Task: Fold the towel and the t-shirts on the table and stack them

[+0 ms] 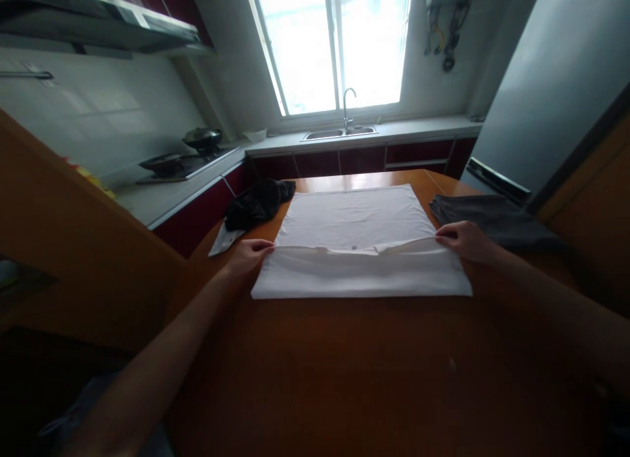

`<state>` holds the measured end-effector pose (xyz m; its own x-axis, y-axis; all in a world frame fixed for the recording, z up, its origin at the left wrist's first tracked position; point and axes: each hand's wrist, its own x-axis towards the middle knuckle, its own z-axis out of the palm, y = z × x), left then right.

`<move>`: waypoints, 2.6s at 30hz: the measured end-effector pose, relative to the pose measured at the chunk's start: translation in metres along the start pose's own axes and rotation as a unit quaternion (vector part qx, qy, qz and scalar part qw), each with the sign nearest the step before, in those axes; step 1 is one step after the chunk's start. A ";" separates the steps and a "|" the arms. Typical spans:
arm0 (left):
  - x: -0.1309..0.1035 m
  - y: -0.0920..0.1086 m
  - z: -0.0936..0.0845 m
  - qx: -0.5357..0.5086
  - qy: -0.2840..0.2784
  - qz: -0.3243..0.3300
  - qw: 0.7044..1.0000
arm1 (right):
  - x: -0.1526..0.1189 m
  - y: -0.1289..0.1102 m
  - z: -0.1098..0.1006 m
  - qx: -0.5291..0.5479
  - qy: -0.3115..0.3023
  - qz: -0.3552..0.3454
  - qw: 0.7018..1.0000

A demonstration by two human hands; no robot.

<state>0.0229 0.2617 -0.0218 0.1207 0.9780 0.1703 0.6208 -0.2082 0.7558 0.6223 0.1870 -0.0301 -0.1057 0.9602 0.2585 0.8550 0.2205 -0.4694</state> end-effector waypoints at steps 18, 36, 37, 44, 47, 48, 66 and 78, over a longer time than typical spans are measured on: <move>0.060 -0.014 0.011 0.027 0.002 -0.025 0.999 | 0.052 0.003 0.009 -0.139 -0.048 0.050 0.988; 0.076 -0.023 0.020 0.091 0.015 0.016 0.996 | 0.062 0.005 0.013 -0.197 -0.102 0.103 0.970; 0.075 -0.024 0.022 0.111 0.015 0.018 0.993 | 0.059 0.003 0.014 -0.214 -0.107 0.106 0.965; 0.054 0.009 0.053 0.211 0.031 0.205 0.955 | 0.037 -0.051 0.045 -0.220 0.038 -0.024 0.975; 0.054 0.048 0.089 0.206 -0.047 0.252 0.945 | 0.048 -0.086 0.071 -0.132 0.001 -0.060 0.989; 0.057 0.061 0.101 0.207 -0.063 0.246 0.945 | 0.055 -0.096 0.079 -0.114 -0.009 -0.048 0.992; 0.090 0.079 0.151 0.285 0.008 0.094 0.954 | 0.115 -0.102 0.105 -0.121 -0.009 0.122 0.985; 0.024 0.082 0.172 0.274 -0.142 0.202 0.929 | 0.051 -0.131 0.125 -0.081 -0.070 -0.040 0.993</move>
<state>0.2100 0.2710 -0.0641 0.5809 0.8022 0.1381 0.7725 -0.5968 0.2170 0.4417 0.2287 -0.0608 -0.2368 0.9574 0.1651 0.9101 0.2780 -0.3072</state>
